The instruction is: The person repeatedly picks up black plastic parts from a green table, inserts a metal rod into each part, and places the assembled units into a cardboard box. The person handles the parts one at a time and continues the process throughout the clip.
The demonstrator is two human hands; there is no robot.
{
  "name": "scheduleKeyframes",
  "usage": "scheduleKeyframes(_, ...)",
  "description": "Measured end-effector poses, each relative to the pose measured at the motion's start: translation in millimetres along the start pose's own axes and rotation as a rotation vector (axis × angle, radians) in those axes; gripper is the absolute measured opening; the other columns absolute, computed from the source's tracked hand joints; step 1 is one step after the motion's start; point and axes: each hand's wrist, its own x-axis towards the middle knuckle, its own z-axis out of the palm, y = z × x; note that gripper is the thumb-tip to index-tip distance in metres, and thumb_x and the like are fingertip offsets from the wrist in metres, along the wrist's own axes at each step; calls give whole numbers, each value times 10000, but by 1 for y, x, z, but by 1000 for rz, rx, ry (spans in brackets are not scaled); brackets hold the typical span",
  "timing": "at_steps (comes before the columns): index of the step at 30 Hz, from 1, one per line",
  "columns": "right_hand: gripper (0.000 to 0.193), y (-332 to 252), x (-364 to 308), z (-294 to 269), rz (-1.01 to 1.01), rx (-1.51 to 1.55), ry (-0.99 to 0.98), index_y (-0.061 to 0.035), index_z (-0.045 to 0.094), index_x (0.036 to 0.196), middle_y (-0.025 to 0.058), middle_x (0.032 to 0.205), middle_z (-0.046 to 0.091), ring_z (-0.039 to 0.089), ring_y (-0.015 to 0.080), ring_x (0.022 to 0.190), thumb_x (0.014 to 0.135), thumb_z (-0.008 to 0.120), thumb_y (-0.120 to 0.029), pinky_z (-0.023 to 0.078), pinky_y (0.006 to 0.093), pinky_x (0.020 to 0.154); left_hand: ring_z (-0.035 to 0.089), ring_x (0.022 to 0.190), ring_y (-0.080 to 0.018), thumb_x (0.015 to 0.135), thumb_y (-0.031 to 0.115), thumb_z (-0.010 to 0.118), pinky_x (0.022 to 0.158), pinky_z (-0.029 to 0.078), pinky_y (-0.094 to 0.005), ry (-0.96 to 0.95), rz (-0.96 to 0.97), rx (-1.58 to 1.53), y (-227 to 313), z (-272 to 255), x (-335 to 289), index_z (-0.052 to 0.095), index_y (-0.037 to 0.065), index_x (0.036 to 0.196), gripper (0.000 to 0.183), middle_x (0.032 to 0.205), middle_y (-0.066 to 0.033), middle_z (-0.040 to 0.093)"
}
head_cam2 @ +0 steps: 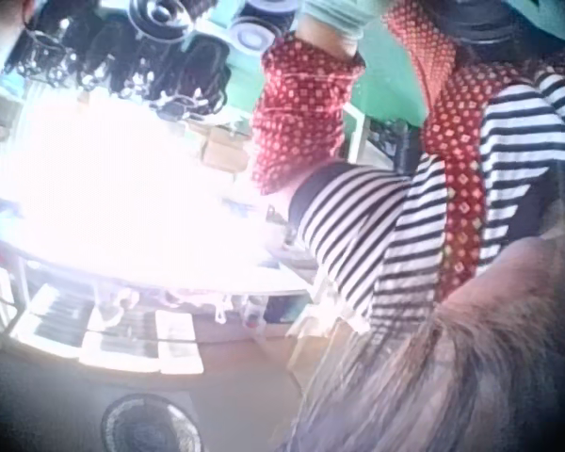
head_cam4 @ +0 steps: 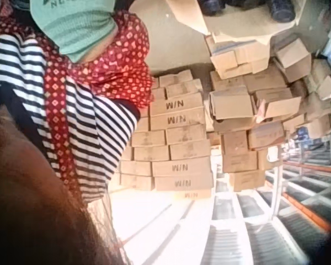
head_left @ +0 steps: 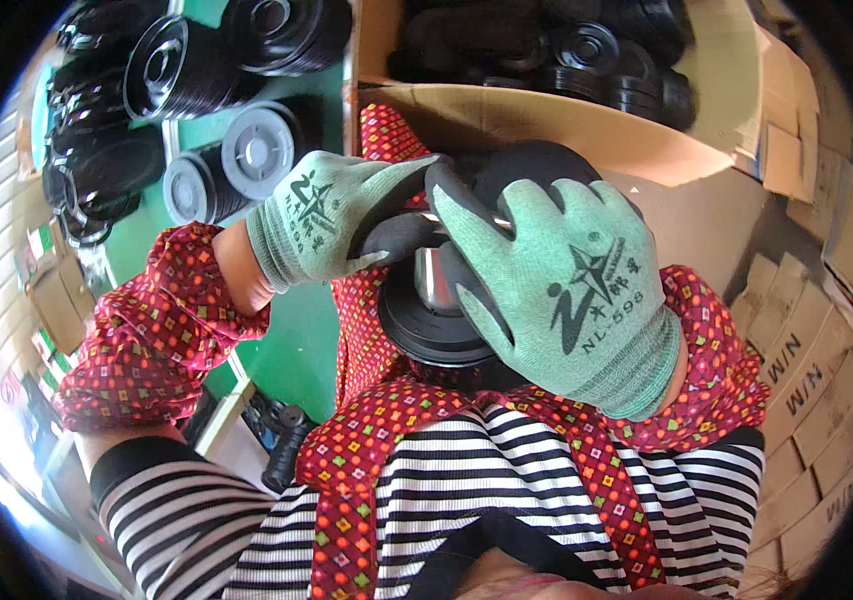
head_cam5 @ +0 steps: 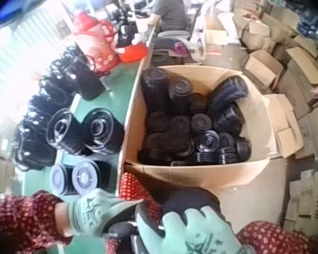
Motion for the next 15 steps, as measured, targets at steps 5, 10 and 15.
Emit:
scheduleKeyframes(5,577,9,2,-3,22,-31,12,-133,632,1450,91,938,595,630,270,877,913,719,-326,504,436,767,707,1056,-352,786,356,818,893,576,-437,-19,4,179,0,-6,17,564,25,1456,789,1199,-164,704)
scheduleKeyframes(10,512,23,0,-12,-191,-16,-6,-90,656,1390,130,1064,650,631,308,979,911,707,-265,508,450,841,629,1179,-416,733,164,834,1015,525,-522,325,-136,414,79,-6,4,619,8,1368,689,1361,-222,620)
scheduleKeyframes(15,467,38,23,-19,-394,95,5,3,684,1296,137,1074,641,612,317,1095,895,721,-233,520,451,901,699,1103,-376,727,133,864,967,574,-466,507,-173,292,107,21,-5,740,39,1180,479,1232,-165,719)
